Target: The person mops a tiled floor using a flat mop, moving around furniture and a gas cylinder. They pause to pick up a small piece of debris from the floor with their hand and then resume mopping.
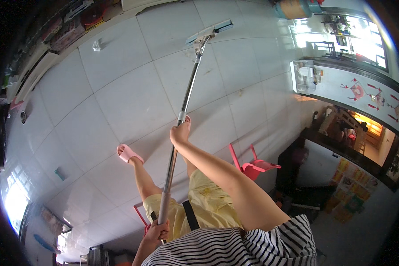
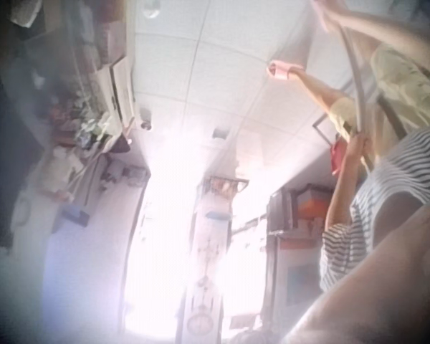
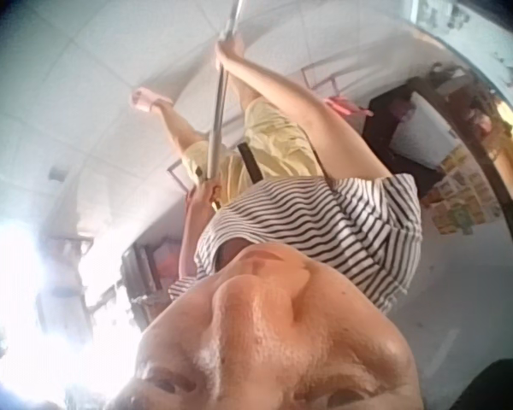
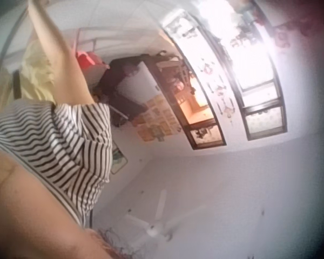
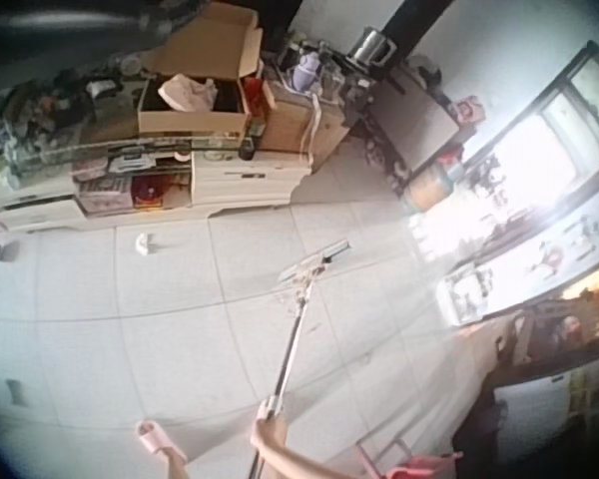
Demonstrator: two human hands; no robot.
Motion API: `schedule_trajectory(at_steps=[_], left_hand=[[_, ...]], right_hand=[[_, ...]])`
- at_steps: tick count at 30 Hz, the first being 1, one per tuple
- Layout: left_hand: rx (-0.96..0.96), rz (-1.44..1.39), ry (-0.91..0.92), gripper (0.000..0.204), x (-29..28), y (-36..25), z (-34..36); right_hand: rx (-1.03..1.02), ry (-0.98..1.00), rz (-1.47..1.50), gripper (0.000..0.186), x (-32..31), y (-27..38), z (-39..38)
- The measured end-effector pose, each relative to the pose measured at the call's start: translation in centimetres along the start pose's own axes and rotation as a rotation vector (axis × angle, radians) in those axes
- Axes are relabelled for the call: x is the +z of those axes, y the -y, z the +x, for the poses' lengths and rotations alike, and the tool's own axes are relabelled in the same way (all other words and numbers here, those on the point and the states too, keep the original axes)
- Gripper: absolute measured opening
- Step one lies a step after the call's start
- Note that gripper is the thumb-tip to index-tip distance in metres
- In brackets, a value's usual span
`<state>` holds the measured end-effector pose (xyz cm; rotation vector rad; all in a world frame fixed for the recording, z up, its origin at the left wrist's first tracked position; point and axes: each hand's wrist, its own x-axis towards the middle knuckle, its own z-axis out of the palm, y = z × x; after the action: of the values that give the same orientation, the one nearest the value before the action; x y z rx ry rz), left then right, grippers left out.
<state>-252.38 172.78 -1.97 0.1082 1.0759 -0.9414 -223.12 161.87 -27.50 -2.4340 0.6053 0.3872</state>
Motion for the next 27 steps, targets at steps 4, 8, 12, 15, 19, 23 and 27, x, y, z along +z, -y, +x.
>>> schedule_trajectory(at_steps=[4, 8, 12, 15, 19, 23, 27], left_hand=[[0.127, 0.103, -0.046, 0.008, 1.3, -3.2, 2.6], [0.121, 0.096, 0.046, 0.009, 3.7, -6.1, 5.3], [0.103, 0.207, -0.051, 0.008, 2.7, -2.4, 5.4], [0.151, 0.396, -0.249, 0.010, -1.4, 1.3, 3.6], [0.344, 0.812, -0.522, 0.019, -4.7, 3.8, 2.8], [0.447, 1.028, -0.710, 0.026, -1.1, 0.5, 5.3], [0.593, 0.994, -0.731, 0.028, 6.1, -7.1, 10.0]], right_hand=[[0.301, 0.298, 0.096, 0.011, -2.9, 7.3, 1.7], [0.219, 0.140, 0.124, 0.014, -2.8, 6.8, 6.8], [0.118, 0.130, 0.061, 0.006, -1.3, -0.5, 5.5], [0.408, 0.447, 0.343, 0.014, -3.0, 1.2, -1.3], [0.752, 0.600, 0.694, 0.015, -4.7, 0.7, -4.3], [0.687, 0.682, 0.740, 0.017, -4.2, -1.9, 1.0], [0.612, 0.528, 0.786, 0.016, -3.7, 1.6, 11.0]])
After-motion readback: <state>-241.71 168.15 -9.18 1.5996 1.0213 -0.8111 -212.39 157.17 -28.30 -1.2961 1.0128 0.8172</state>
